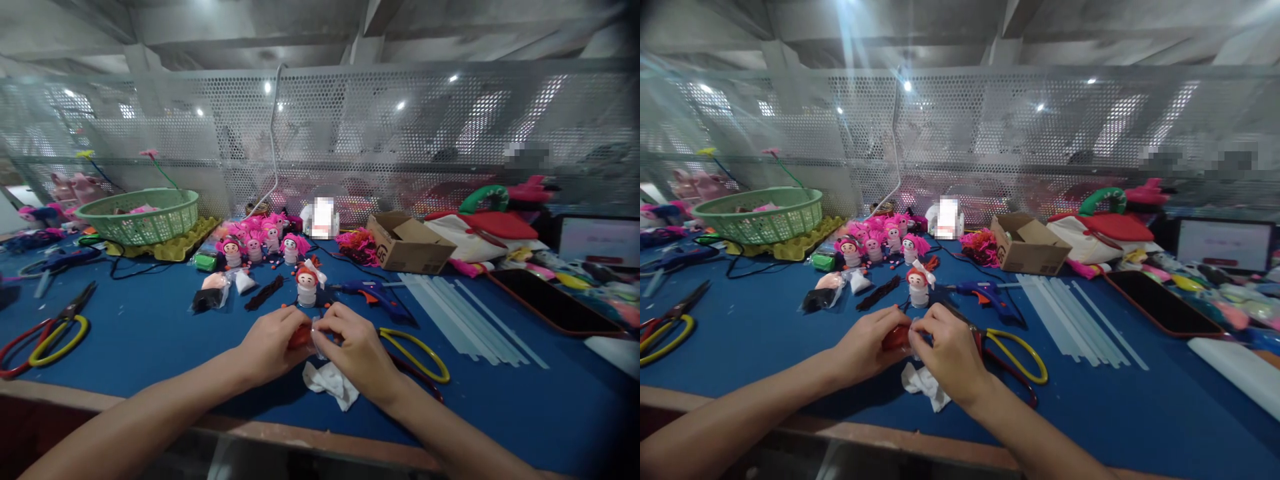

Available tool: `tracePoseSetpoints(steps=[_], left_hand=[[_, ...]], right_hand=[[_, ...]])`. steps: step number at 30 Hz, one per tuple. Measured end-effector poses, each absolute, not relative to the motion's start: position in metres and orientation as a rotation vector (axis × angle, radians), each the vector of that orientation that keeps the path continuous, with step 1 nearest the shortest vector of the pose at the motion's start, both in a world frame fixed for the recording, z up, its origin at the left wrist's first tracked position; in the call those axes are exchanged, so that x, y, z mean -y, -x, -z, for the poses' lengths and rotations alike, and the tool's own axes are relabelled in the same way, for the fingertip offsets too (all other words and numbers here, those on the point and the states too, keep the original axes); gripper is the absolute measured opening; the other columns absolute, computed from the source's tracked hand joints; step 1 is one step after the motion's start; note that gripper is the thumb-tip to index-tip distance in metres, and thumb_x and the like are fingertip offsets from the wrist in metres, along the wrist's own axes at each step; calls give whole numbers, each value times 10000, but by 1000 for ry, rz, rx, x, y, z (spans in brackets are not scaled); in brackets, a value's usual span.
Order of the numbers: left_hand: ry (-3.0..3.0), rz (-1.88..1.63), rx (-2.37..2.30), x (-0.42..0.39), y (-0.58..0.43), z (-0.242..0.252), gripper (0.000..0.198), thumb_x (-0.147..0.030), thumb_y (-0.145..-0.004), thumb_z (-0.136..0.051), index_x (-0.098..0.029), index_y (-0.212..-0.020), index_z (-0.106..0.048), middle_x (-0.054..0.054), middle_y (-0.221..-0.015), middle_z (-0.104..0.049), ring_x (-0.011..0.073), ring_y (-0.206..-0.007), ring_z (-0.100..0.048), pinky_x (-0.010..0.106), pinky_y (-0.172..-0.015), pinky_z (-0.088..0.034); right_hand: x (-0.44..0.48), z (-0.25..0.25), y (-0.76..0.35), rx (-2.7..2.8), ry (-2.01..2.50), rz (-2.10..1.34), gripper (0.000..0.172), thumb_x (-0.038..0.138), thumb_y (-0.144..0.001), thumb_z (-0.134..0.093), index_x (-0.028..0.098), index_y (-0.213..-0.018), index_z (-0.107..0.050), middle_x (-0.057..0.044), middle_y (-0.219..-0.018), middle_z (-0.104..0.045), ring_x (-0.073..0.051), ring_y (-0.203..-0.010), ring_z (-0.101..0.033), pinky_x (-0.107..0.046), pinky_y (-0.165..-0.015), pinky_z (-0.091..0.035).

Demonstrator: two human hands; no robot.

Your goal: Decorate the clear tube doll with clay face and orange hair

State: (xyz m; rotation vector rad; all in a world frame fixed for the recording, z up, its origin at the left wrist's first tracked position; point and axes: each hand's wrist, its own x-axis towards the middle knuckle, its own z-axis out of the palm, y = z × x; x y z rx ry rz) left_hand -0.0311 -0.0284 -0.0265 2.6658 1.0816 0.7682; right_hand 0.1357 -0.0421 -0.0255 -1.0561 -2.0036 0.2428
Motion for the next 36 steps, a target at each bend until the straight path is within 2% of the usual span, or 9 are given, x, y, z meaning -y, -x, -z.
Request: tracePoseSetpoints(steps=[10, 15, 20, 27, 32, 36], left_hand=[[-2732, -747, -1132, 29, 31, 22, 196, -287, -740, -550, -157, -885, -531, 52, -806, -594, 167, -745, -555, 292, -730, -444], [-2748, -729, -1128, 29, 31, 23, 170, -276, -744, -544, -166, -872, -533, 47, -810, -600, 156, -731, -561, 276, -720, -455], [-2745, -725, -1123, 29, 31, 23, 182, -274, -752, -537, -155, -889, -527, 52, -823, -601, 158, -748, -564, 309, -779, -449], [-2716, -780, -1087, 28, 34, 23, 202, -308, -760, -535, -172, -908, -523, 46, -829, -602, 148, -754, -568, 308, -785, -453], [-2648, -869, -1113, 28, 35, 24, 203, -308, -748, -556, -174, -898, -529, 43, -811, -602, 144, -747, -566, 275, -714, -467], [-2613, -831, -1134, 28, 34, 23, 216, -301, -738, -569, -171, -906, -531, 46, -832, -607, 153, -771, -572, 286, -738, -467]], right_hand=[[40, 28, -135, 1954, 1062, -350, 104, 147, -738, -539, 165, -707, -636, -2, -638, -500, -86, -526, -448, -200, -486, -356], [40, 27, -135, 1988, 1103, -367, 144, 119, -740, -514, 158, -637, -607, -7, -640, -495, -91, -546, -461, -208, -502, -357], [40, 27, -135, 1970, 1089, -359, 103, 133, -736, -529, 161, -710, -625, -8, -657, -506, -93, -555, -466, -210, -516, -364], [41, 25, -133, 1933, 1052, -357, 131, 117, -733, -518, 165, -656, -612, -2, -638, -495, -85, -543, -458, -195, -489, -352], [42, 20, -134, 1848, 1055, -527, 100, 157, -729, -540, 159, -660, -613, 1, -631, -501, -84, -534, -462, -200, -494, -372], [40, 19, -136, 1793, 1081, -662, 86, 181, -716, -560, 159, -665, -626, -8, -642, -535, -93, -547, -482, -209, -498, -388]])
